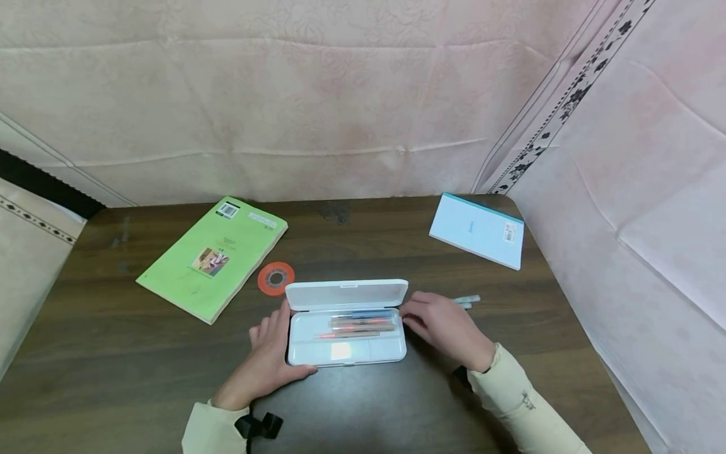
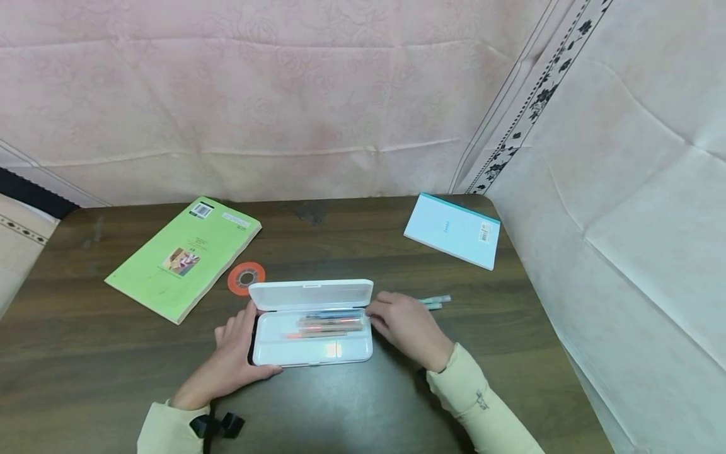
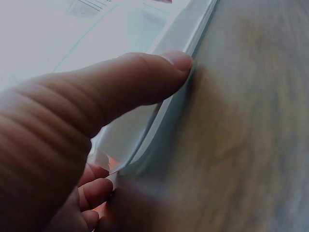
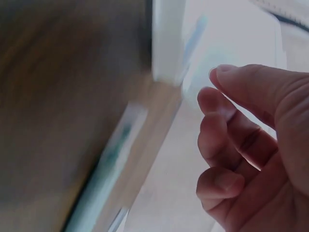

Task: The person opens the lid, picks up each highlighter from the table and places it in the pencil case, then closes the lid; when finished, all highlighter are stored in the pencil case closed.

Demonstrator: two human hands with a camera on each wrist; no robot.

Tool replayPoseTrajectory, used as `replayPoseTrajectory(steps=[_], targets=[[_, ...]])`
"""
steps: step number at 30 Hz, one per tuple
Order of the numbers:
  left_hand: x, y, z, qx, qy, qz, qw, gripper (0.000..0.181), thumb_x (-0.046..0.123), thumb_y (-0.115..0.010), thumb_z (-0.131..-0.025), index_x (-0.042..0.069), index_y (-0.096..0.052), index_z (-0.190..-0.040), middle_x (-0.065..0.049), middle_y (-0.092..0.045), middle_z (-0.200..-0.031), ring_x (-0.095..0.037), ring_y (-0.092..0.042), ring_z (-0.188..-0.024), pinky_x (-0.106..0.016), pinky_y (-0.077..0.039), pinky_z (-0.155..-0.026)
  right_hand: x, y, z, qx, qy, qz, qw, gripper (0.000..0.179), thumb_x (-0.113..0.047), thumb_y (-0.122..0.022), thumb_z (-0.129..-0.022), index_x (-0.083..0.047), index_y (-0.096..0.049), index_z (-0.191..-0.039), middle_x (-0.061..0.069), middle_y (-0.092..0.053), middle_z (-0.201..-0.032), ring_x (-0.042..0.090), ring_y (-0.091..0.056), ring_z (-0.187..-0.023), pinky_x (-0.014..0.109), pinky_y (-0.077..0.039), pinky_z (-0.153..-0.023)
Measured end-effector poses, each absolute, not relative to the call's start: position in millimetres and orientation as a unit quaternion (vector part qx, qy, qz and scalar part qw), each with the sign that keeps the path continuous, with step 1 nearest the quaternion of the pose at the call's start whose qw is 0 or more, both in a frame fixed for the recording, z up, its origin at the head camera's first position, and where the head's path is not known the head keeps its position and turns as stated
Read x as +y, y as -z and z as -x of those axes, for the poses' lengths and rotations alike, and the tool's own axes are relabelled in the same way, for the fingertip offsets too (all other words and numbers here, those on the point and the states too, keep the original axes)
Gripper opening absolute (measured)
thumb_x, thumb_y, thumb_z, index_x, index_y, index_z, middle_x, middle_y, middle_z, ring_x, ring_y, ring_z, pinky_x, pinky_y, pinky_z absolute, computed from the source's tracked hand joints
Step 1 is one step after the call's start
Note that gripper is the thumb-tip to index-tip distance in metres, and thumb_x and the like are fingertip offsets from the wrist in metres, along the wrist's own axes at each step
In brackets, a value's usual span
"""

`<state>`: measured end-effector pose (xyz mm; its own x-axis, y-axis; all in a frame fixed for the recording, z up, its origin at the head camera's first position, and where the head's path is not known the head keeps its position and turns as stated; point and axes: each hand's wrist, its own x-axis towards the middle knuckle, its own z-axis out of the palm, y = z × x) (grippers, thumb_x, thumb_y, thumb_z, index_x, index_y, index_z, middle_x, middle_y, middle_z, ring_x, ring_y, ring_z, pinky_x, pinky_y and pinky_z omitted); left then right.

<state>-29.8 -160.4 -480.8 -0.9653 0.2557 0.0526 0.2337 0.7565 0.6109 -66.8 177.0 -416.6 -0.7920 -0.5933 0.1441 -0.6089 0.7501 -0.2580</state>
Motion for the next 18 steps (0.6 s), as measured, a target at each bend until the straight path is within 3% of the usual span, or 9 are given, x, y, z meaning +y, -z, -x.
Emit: replayPoseTrajectory(steps=[18], targets=[[-161,481,29,0.938,-0.320,-0.134,0.008,0.120,0.044,-0.093,-0.055,0.005,-0.024,-0.146,-0.012,-0.049,-0.115,-0.026,-0.041,-0.100,-0.043,-0.022,-0.082,269,431,78,-0.962,-0.137,-0.232,0.044,0.014,-0.009,-0.079,-0.082,-0.011,-0.074,-0.095,-0.005,-0.063,-0.085,0.005,-0.051,-0.070,0.028,-0.049,-0.064]])
